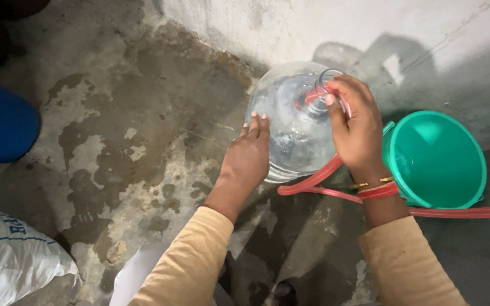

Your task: The person holds a red siphon hose in the neck of a large clear water jug, steadying the jug while water flows into it from a supply line. They then adjust a white pipe valve near large storage tanks, reposition the hose, and move an orange plastic chair aside.

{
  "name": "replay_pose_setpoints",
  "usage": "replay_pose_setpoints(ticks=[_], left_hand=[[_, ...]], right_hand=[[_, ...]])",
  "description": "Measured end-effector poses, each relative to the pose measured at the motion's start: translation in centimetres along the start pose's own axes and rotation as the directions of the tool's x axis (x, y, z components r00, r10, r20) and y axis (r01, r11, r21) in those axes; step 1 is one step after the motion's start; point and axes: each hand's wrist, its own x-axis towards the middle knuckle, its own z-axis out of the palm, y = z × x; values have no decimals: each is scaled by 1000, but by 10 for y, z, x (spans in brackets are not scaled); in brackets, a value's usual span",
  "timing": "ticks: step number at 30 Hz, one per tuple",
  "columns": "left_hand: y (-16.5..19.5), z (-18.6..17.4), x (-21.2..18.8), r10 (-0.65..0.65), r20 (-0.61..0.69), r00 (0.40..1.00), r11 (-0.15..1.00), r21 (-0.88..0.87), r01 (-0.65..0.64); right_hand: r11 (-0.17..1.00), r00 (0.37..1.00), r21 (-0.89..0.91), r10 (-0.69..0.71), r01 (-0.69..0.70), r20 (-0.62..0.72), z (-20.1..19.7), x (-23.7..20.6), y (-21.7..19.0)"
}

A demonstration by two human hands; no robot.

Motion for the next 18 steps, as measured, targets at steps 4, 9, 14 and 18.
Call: replay_pose_setpoints(ticks=[4, 9, 14, 18], left_hand=[[1, 0, 1, -15, 28, 999, 1000, 2, 15], [-1, 0, 1, 3, 19, 1000, 1000, 25, -4], [-1, 0, 0, -14, 18, 1000, 1000, -17, 14], [0, -1, 1, -11, 25, 1000, 1000, 0, 11]], right_hand=[[988, 991, 83, 128, -131, 40, -2, 1, 1], [988, 988, 59, 136, -141, 78, -13, 5, 3], [981, 979, 41, 188, -192, 76, -38, 15, 2], [982, 985, 87, 165, -168, 43, -64, 23, -2]])
